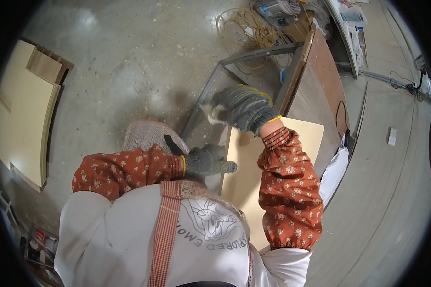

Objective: The person wipes a rectangular tabletop with a cloth and a sanding block, occasionally applying a liquid from a bottle.

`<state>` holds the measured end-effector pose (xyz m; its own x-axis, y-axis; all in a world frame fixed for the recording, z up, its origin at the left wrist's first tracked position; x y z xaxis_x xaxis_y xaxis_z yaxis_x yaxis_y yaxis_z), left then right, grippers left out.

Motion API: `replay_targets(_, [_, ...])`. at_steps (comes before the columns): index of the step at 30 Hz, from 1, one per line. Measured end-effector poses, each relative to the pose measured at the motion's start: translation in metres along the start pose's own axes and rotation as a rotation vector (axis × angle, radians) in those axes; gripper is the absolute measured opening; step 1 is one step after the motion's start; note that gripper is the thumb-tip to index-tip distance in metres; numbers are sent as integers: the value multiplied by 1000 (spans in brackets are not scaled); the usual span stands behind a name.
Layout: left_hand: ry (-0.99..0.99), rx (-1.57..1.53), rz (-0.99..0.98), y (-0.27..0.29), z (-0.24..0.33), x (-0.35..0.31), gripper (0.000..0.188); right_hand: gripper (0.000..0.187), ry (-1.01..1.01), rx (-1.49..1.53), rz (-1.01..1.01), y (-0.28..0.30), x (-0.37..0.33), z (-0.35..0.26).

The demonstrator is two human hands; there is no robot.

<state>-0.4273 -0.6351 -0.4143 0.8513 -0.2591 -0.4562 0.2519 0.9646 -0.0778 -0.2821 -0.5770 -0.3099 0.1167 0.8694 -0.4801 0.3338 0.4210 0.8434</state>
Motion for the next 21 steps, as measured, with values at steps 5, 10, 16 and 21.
replay_targets(5, [-129,20,66,16,23,-21,52,30,-87,12,493,34,-10,38])
replay_targets(10, [-150,75,151,11,21,-23,66,41,126,22,362,43,-27,-32])
replay_targets(16, [-120,34,29,7,25,-26,68,34,-140,-404,461,6,-18,4])
replay_targets(21, [-112,-33,41,30,24,-31,54,40,-141,-243,853,52,-47,15])
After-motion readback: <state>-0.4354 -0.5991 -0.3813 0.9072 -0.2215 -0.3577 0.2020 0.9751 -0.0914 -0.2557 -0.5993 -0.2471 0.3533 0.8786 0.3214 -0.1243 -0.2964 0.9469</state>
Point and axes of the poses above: each hand's wrist, its own x-axis towards the middle knuckle, its own y-axis out of the back of the hand, z = x × y, the point moved 3 cm from there along x, towards the middle knuckle, and after that the axes turned 9 degrees about z, right-handed, at the moved point
